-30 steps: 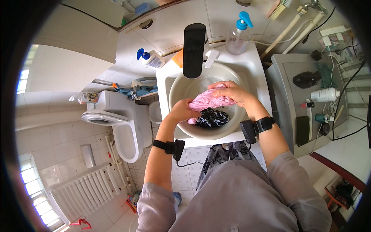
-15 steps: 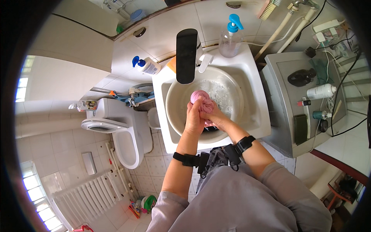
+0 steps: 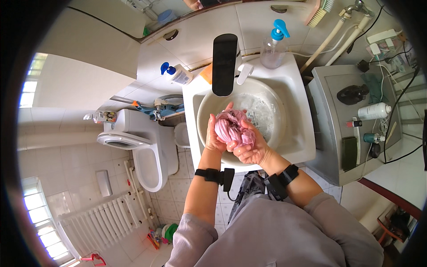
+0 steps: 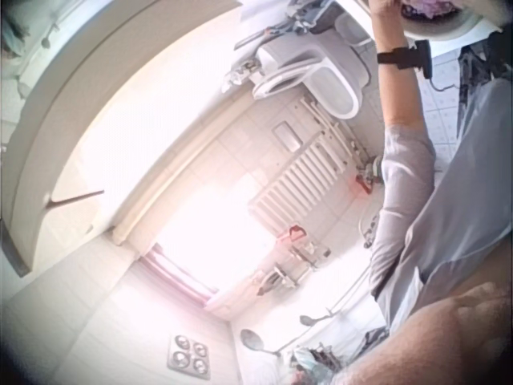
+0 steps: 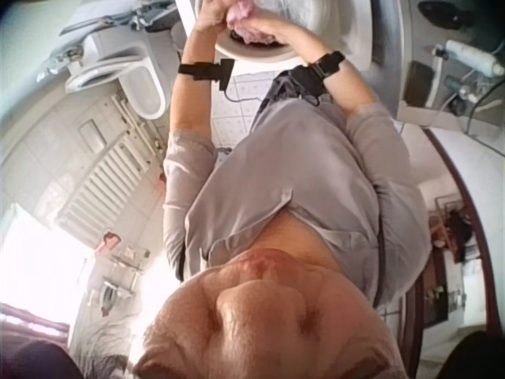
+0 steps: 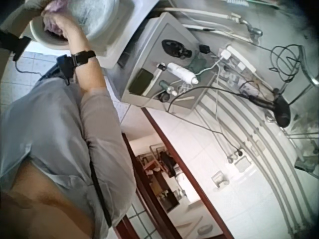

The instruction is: The person washes clothing items by hand in a bathroom sink basin, rubs the fabrics together under running water, wrings them out, and drains the soapy water using a small washbasin.

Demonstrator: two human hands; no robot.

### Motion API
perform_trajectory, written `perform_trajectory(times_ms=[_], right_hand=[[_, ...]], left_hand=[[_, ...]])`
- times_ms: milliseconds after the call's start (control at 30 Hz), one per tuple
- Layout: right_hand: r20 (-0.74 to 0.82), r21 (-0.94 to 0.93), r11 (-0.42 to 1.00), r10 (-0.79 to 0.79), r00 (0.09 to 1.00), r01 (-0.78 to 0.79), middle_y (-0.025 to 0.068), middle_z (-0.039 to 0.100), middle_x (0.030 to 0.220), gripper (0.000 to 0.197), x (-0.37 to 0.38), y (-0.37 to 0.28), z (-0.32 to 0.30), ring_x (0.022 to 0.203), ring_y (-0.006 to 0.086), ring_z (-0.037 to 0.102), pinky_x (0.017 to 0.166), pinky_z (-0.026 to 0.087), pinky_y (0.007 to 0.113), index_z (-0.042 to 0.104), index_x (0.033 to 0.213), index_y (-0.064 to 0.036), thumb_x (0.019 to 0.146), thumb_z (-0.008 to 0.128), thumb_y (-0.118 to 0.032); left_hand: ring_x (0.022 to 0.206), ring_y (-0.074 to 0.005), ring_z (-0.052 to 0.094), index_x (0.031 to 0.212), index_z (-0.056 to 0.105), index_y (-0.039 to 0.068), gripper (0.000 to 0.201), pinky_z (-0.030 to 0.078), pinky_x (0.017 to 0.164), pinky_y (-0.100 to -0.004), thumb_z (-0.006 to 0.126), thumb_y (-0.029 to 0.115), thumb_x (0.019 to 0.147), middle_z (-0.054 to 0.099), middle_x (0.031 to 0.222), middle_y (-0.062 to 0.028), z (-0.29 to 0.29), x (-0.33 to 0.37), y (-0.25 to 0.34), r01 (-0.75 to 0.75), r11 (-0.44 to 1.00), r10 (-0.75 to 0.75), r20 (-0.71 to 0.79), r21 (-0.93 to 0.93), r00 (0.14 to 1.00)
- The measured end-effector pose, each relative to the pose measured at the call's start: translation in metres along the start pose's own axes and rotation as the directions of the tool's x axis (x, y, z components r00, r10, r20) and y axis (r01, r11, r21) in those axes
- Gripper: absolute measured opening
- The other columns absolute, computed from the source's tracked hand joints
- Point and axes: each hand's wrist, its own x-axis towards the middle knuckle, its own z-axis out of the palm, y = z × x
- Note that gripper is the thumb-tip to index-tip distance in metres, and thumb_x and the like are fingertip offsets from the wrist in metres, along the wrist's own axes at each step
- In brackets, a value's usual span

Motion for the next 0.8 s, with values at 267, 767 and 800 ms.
perform_trajectory(times_ms=[267,767,800], right_hand=[[-0.446,-0.819,0.566,-0.522,0.727,-0.096,0.0049,0.051,0.071,0.048,0.008,0.000,0.021,0.043,0.0069,0.043,0.031,0.027,0.016,0.049,0.099,-0.0055,0.073,0.068,-0.041],[-0.204,-0.973,0.073,-0.725,0.658,-0.221,0.0098,0.059,0.088,0.051,0.008,-0.042,-0.032,0.073,0.0233,0.058,0.063,0.045,0.034,0.046,0.105,-0.0102,0.069,0.070,-0.037],[-0.183,-0.910,0.396,-0.647,0.740,0.121,0.0117,0.057,0.102,0.065,0.002,-0.041,-0.038,0.084,0.0244,0.058,0.069,0.045,0.036,0.039,0.118,-0.0122,0.069,0.072,-0.041]], left_hand=[[0.081,-0.0227,0.058,0.099,0.047,0.010,0.040,0.050,0.070,-0.0370,0.071,0.006,0.067,0.055,0.087,-0.0082,0.023,0.010,0.030,0.047,0.936,0.103,-0.399,0.349,0.911],[0.065,-0.0111,0.050,0.084,0.047,0.003,0.030,0.044,0.058,-0.0245,0.070,0.007,0.065,0.052,0.072,-0.0042,0.015,0.022,0.011,0.118,0.329,0.702,-0.327,0.937,0.633],[0.064,-0.0112,0.051,0.083,0.045,0.003,0.029,0.045,0.057,-0.0243,0.069,0.005,0.066,0.052,0.072,-0.0052,0.020,0.021,0.010,0.015,0.408,0.758,-0.347,0.913,0.552]])
